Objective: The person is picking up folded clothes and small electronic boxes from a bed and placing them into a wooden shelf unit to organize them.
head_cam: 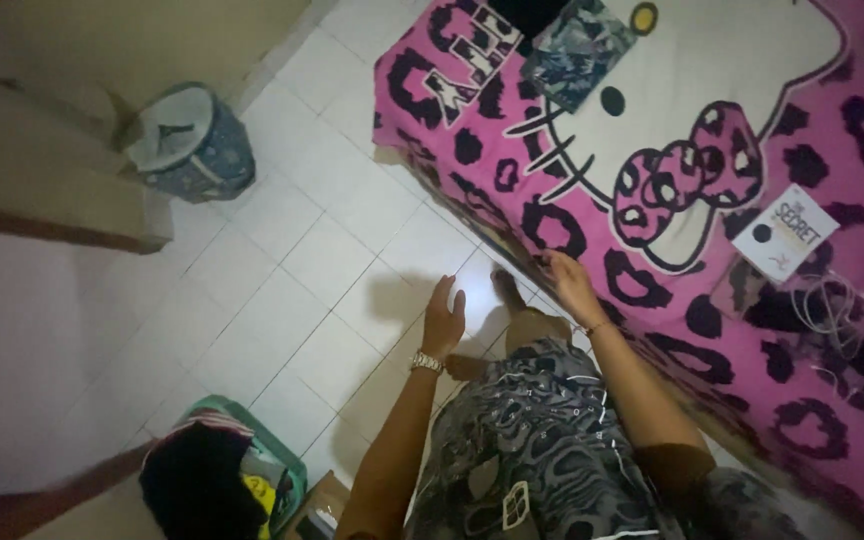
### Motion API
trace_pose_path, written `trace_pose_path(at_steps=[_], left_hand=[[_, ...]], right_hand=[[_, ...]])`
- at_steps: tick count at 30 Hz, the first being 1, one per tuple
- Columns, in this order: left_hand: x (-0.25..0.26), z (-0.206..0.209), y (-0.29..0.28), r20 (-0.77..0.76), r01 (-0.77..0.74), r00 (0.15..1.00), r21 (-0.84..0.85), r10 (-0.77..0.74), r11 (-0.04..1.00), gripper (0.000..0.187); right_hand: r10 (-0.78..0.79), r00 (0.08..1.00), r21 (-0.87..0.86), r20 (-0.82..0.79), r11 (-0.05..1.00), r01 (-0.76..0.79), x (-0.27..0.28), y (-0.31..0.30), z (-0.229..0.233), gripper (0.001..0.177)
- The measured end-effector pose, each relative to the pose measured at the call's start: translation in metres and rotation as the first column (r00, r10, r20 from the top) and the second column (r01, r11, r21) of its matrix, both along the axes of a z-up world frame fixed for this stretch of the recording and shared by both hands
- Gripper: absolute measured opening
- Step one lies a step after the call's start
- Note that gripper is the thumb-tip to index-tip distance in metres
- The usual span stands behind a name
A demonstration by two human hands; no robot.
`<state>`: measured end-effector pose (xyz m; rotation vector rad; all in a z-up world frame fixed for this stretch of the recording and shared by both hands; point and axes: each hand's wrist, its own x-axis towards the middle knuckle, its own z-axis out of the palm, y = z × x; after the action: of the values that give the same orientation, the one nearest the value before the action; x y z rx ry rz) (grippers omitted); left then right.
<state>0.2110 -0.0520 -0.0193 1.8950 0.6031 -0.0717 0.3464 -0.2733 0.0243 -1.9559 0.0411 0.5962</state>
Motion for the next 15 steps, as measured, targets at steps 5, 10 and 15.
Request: trace_pose_path(at_steps=[5, 10, 15], left_hand=[[0.038, 0.007, -0.015, -0.040, 0.068, 0.997, -0.037, -0.070, 0.997, 0.058], [0.087, -0.012, -0.027, 0.156, 0.094, 0.982, 0.108, -0.111, 0.990, 0.044], [0.150, -0.003, -0.032, -0.173, 0.101, 0.978, -0.101, -0.117, 0.990, 0.054]], right_hand=[[-0.129, 0.991, 0.059, -0.032, 0.990, 0.130, 0.020, -0.018, 0.004, 0.038], [-0.357, 0.859, 0.243, -0.368, 0.854, 0.459, 0.083, -0.046, -0.050, 0.037], [-0.341, 0.858, 0.210, -0.383, 0.873, 0.440, 0.164, -0.040, -0.033, 0.039]])
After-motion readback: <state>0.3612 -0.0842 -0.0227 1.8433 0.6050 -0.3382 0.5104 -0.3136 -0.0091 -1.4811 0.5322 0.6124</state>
